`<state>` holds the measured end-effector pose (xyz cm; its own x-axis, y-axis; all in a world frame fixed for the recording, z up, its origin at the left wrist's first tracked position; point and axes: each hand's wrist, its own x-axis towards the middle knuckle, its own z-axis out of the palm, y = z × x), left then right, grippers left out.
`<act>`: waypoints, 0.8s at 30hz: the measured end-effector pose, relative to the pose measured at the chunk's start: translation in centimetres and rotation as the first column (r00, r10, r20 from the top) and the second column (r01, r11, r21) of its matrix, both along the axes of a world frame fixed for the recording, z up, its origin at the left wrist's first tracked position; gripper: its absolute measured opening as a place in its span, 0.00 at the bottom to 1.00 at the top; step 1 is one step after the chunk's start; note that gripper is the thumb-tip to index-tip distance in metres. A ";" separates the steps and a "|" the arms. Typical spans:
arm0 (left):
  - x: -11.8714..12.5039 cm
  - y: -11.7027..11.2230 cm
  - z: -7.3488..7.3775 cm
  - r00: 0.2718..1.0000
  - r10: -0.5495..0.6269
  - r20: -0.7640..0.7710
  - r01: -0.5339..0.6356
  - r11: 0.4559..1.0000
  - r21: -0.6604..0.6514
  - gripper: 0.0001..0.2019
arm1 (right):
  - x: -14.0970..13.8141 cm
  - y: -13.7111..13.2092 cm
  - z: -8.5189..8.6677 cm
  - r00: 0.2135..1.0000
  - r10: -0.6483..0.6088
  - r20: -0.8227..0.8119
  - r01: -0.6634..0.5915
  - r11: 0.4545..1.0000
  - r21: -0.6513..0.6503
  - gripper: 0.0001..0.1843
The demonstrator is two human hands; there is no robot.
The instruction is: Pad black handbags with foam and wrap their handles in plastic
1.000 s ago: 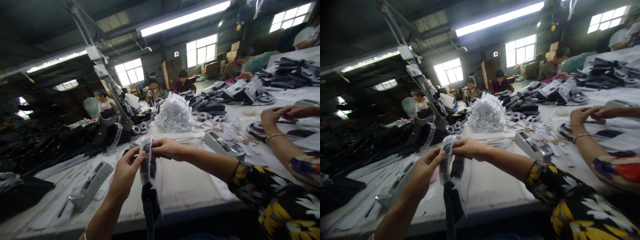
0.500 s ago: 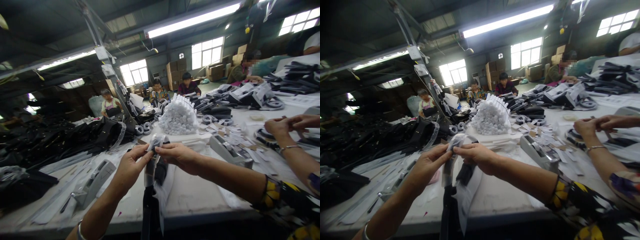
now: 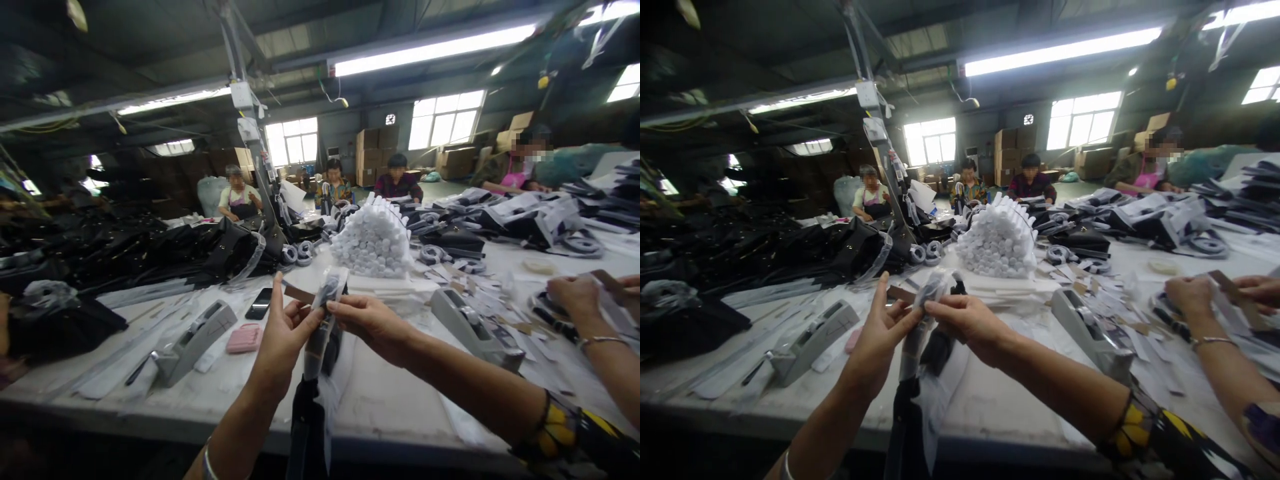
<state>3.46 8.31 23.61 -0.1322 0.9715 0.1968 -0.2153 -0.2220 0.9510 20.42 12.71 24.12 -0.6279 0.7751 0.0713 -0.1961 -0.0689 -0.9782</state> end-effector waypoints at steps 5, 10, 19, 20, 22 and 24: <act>0.8 -0.7 -0.3 0.999 0.012 0.031 -0.012 1.000 0.017 0.48 | 0.7 -0.7 -0.6 0.967 -0.068 -0.247 0.007 0.971 -0.239 0.15; 1.0 -1.1 -0.4 1.000 0.015 0.003 -0.015 0.999 0.046 0.46 | 0.7 -1.9 -2.2 0.953 -0.046 -0.301 0.001 0.989 -0.149 0.14; 1.5 -1.1 -0.8 0.972 0.143 -0.185 -0.119 0.984 0.134 0.40 | -1.3 -3.7 -2.2 0.915 -0.233 -0.329 0.244 0.970 -0.008 0.18; 1.6 -1.1 -0.9 0.965 0.160 -0.207 -0.131 0.980 0.147 0.39 | -1.5 -3.7 -2.2 0.908 -0.256 -0.332 0.275 0.961 0.010 0.18; 1.8 -1.0 -1.2 0.954 0.183 -0.237 -0.147 0.976 0.163 0.36 | -1.8 -3.5 -2.4 0.896 -0.289 -0.336 0.320 0.946 0.040 0.17; 2.0 -1.1 -1.3 0.946 0.202 -0.253 -0.163 0.972 0.166 0.33 | -2.0 -3.3 -2.6 0.887 -0.304 -0.348 0.342 0.938 0.054 0.17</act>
